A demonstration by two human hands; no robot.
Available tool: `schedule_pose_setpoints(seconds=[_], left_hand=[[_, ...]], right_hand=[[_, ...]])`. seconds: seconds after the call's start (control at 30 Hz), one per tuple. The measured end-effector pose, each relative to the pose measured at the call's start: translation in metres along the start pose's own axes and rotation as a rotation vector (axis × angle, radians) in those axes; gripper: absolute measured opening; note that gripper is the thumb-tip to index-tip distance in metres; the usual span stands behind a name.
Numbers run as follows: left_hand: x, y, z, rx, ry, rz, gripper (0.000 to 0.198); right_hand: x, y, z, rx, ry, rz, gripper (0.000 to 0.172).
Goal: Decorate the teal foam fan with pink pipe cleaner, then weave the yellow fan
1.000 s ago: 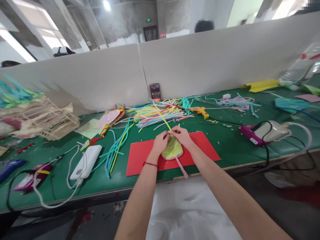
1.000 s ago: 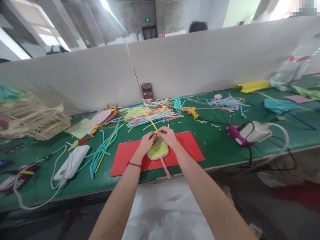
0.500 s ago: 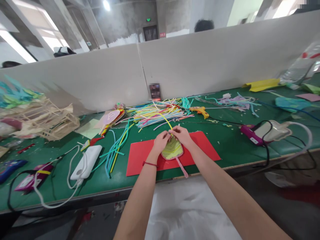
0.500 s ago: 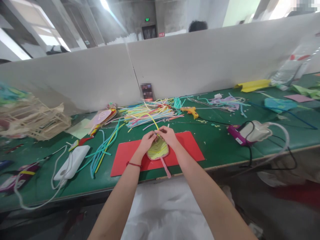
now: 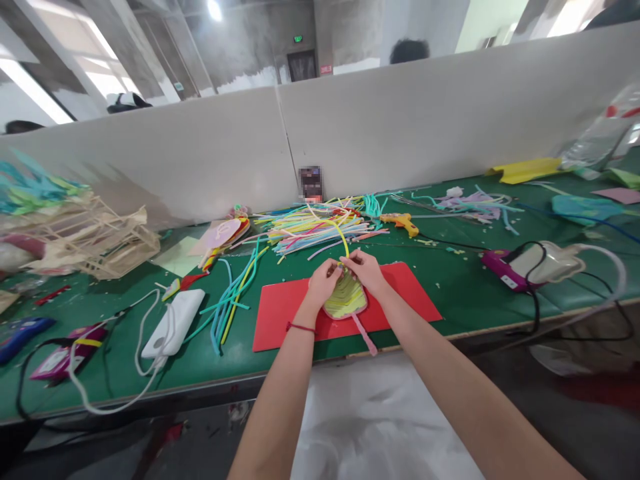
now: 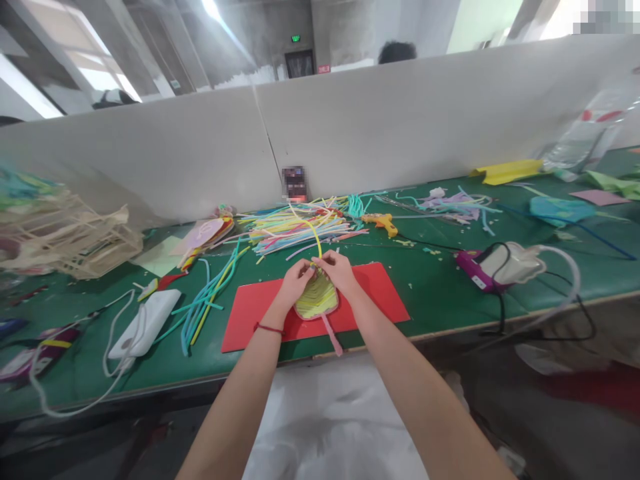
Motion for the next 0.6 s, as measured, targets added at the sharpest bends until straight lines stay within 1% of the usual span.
schedule_pose_setpoints(seconds=[0.2,0.6], left_hand=[[0.0016,-0.0012,0.0009,-0.003,0.039,-0.045,0.010],[0.0011,-0.0003,0.0040,-0.023,0.126,-0.063,0.015]], right_hand=[[-0.0013,0.0000,-0.0021,-0.012,0.008,0.013,0.046],[-0.0027,-0.0006,0.0005,-0.016,0.017,0.028,0.048]])
Point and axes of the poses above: each hand's wrist, its own y-axis towards the middle knuckle, its own x-axis out of the back of the hand, z = x × y, the point moved 6 cm from there along y, towards the middle knuckle, and after that the axes turned 14 degrees about x, right-handed, at the moved point
